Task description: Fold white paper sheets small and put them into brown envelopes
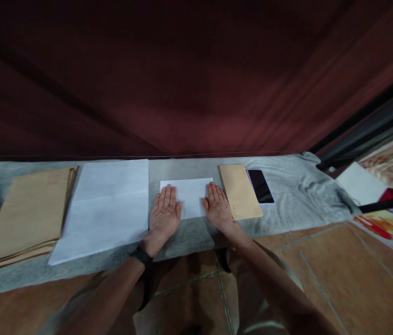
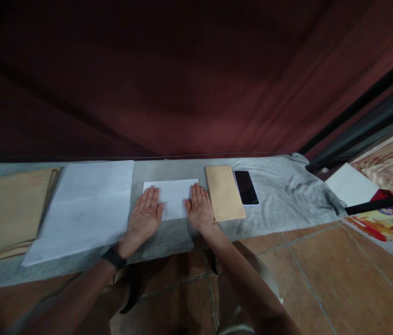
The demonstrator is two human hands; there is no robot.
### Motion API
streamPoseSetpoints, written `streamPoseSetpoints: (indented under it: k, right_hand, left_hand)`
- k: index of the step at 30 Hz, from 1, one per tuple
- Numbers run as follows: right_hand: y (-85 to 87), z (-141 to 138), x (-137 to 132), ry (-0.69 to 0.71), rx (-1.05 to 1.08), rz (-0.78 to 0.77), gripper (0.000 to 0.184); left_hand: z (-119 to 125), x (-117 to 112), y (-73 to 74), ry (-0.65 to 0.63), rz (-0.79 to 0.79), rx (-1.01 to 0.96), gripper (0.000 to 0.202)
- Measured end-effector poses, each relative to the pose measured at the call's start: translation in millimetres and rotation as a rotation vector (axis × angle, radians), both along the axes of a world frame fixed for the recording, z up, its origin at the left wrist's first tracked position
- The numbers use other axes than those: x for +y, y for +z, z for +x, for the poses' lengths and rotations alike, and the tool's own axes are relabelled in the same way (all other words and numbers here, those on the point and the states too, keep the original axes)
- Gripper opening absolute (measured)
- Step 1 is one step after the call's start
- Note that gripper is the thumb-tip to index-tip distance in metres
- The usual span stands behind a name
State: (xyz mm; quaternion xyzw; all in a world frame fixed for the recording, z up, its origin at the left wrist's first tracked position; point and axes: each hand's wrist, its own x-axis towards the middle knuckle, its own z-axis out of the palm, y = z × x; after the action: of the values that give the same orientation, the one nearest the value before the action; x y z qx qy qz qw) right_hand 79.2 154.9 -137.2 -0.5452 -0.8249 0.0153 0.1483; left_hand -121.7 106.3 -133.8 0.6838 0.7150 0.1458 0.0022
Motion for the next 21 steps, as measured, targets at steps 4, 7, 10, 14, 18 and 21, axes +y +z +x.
streamPoseSetpoints:
  k: [4,7,10,14,18,21]
  right_hand:
    - [3.1,-1,-4,-0.029,-0.006,0.003,0.058]
    - [9.8,-4,-6,0.007,0.006,0.000,0.057]
    - [16.7,-12,-6,0.079,0.053,-0.028,0.055]
    - [21.3,-28,-4,0.154,0.126,-0.102,0.054]
    - [19.6,-40,-2,0.189,0.156,-0.151,0.053]
    - [15.6,-44,0,0.183,0.129,-0.145,0.052]
  left_hand:
    - [-5,-3,-0.9,0.034,0.028,-0.007,0.064]
    - [-6,-5,3.0,0.043,0.054,-0.001,0.064]
    - [0,-4,9.3,-0.029,0.072,0.004,0.062]
    - [16,2,11.1,-0.150,0.046,-0.001,0.061]
    - [24,10,3.2,-0.190,0.021,0.000,0.059]
    - [23,14,-0.3,-0.189,0.016,0.020,0.058]
